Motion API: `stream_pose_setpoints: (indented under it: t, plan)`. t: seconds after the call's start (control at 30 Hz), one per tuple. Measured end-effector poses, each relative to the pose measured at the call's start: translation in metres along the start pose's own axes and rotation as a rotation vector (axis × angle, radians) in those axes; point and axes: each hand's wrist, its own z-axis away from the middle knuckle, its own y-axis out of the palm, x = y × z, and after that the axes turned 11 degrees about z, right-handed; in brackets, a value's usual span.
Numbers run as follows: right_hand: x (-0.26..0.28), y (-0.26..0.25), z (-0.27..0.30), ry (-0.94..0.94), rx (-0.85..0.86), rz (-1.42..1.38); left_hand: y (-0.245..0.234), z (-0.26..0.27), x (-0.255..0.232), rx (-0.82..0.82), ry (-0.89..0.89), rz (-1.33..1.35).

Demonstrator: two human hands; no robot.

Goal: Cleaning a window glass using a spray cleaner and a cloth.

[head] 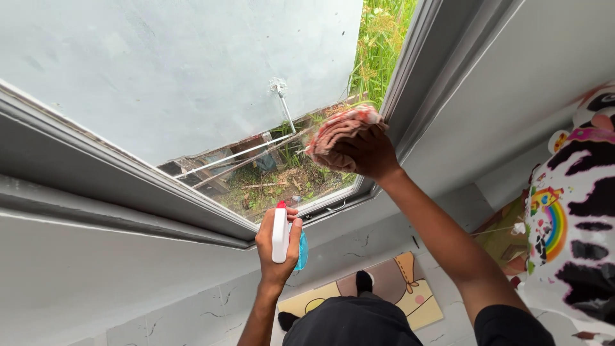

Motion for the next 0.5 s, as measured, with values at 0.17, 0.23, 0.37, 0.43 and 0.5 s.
stream_pose_setpoints:
  t: [0.17, 0.23, 0.37, 0.43, 0.5]
  plan:
    - [0.023, 0.015, 0.002, 0.109, -0.248, -0.076, 0.007, 0.003, 0.002, -0.038, -0.022, 0.003]
    - [0.045, 0.023, -0.003, 0.155, -0.324, -0.097, 0.006, 0.005, -0.001, -0.060, -0.025, 0.005]
    - [0.097, 0.044, -0.020, 0.379, -0.520, -0.333, -0.009, 0.014, -0.002, -0.128, -0.049, -0.036]
    - [0.122, 0.069, -0.017, 0.370, -0.534, -0.314, -0.018, 0.017, -0.003, -0.153, -0.017, -0.075]
    - [0.146, 0.089, -0.017, 0.361, -0.546, -0.294, -0.028, 0.021, -0.003, -0.177, 0.013, -0.113]
